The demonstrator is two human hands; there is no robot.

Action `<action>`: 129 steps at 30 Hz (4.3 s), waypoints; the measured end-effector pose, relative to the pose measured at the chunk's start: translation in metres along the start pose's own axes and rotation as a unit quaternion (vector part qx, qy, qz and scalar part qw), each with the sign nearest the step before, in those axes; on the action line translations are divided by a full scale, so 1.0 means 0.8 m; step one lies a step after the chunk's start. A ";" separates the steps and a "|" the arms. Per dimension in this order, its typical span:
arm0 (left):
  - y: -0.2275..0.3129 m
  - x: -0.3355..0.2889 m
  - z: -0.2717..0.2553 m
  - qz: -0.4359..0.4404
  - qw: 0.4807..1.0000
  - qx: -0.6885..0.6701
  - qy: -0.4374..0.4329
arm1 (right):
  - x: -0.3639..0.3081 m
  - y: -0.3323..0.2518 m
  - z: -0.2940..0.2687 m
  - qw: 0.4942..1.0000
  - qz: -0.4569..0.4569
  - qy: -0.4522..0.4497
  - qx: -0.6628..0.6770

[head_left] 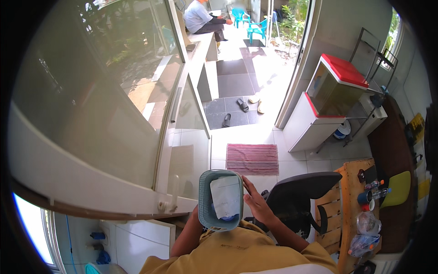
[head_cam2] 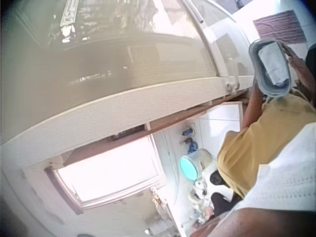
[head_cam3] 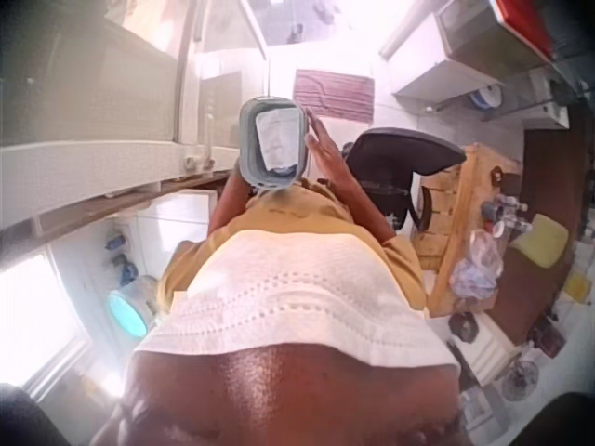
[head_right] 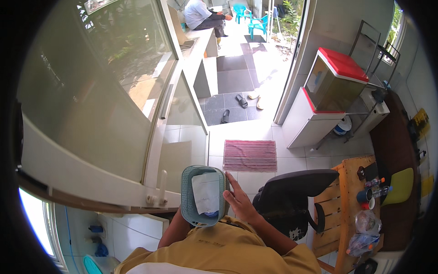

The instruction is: The person refines a green dental model held in a blue plastic holder using a metal carving tool and a small brush. The person scrapes and smooths the model's surface, then brushes away debris before placing the model into a basket.

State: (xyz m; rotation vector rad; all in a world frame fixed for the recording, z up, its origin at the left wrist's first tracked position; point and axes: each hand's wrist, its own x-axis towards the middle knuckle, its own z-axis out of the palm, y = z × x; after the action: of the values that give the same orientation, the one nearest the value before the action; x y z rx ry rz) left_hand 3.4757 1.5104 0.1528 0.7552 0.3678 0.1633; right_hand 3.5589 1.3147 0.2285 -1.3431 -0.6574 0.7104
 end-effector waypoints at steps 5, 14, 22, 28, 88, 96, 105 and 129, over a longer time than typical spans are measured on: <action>0.020 0.148 -0.018 0.039 0.998 -0.029 0.038 | 0.133 -0.031 -0.040 0.999 0.038 -0.001 0.030; 0.093 0.306 -0.060 0.107 0.980 -0.080 0.146 | 0.342 -0.064 -0.107 0.978 0.058 -0.110 -0.169; 0.114 0.531 -0.052 0.179 0.962 -0.109 0.174 | 0.540 -0.034 -0.225 0.963 0.067 -0.123 -0.231; 0.159 0.729 0.042 0.190 0.966 -0.067 0.163 | 0.706 -0.045 -0.362 0.968 0.133 -0.082 -0.198; 0.660 2.000 -0.188 0.049 0.929 -0.049 0.365 | 2.141 0.200 -0.710 0.964 0.148 -0.102 -0.195; 0.725 2.156 -0.266 0.093 0.934 -0.035 0.343 | 2.319 0.194 -0.683 0.944 0.203 -0.094 -0.242; 0.797 2.275 -0.315 0.209 0.879 -0.105 0.416 | 2.527 0.218 -0.657 0.933 0.187 -0.191 -0.241; 0.848 2.410 -0.251 0.257 0.770 -0.142 0.566 | 2.796 0.145 -0.633 0.794 -0.174 -0.401 -0.423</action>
State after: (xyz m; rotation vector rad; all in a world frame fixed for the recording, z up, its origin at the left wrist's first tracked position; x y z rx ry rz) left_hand 5.1708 2.6557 -0.0238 0.3524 1.2527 1.2081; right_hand 5.3487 2.7472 0.0958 -1.6093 -2.0482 0.6884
